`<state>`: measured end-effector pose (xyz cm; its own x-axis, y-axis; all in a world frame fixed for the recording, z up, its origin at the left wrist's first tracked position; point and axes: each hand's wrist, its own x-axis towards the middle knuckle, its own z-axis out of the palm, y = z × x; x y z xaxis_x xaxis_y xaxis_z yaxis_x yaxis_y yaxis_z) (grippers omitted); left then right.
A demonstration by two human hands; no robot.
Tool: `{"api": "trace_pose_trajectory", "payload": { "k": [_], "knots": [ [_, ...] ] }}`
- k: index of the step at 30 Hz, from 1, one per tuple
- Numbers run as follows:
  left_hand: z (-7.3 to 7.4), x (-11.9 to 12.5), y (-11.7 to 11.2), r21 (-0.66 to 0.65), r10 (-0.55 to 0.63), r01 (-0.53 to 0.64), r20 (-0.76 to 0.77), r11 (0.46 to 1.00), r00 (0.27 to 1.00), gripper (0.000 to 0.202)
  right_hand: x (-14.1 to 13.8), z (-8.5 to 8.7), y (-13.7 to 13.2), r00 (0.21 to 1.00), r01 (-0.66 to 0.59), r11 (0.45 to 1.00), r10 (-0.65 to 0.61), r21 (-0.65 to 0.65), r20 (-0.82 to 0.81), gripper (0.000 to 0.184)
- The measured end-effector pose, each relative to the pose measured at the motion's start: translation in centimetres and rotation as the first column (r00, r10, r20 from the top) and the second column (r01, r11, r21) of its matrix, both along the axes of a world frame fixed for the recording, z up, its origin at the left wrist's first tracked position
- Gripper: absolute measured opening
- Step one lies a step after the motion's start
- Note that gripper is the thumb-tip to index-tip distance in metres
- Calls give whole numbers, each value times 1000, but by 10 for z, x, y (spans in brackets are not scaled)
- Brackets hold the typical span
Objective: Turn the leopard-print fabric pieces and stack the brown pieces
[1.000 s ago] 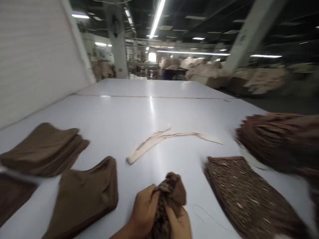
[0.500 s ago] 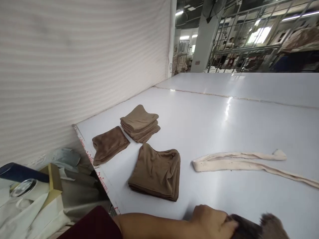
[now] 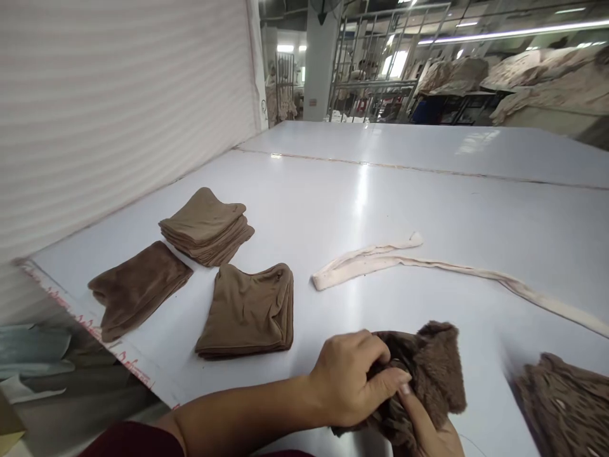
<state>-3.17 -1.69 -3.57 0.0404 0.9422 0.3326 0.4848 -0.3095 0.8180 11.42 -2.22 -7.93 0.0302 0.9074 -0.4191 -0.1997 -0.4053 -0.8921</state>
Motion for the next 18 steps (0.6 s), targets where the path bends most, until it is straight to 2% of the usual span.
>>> {"api": "trace_pose_trajectory", "payload": {
  "k": [1, 3, 6, 10, 14, 18],
  "knots": [
    [-1, 3, 0, -41, -54, 55, 38, 998, 998, 28, -3, 4, -1, 1000, 12, 1000, -13, -26, -18, 44],
    [-7, 9, -1, -107, -85, 99, 133, 989, 987, 36, -6, 9, -3, 999, 41, 999, -41, -36, -22, 49],
    [-16, 14, 0, -84, -92, 109, 186, 990, 978, 42, -6, 11, -6, 998, 40, 998, -42, -44, -37, 50],
    [-20, 10, 3, 60, -104, 101, 33, 993, 994, 43, -2, 12, -7, 999, 28, 999, -30, -44, -43, 49],
    [-24, 2, 8, 109, -159, 176, -155, 978, 975, 43, 4, 5, -11, 999, 19, 999, -20, -32, -28, 43],
    [-29, -1, 10, 99, -226, 242, -147, 965, 963, 41, 14, -11, -23, 999, 25, 998, -27, -54, -39, 49]
  ]
}}
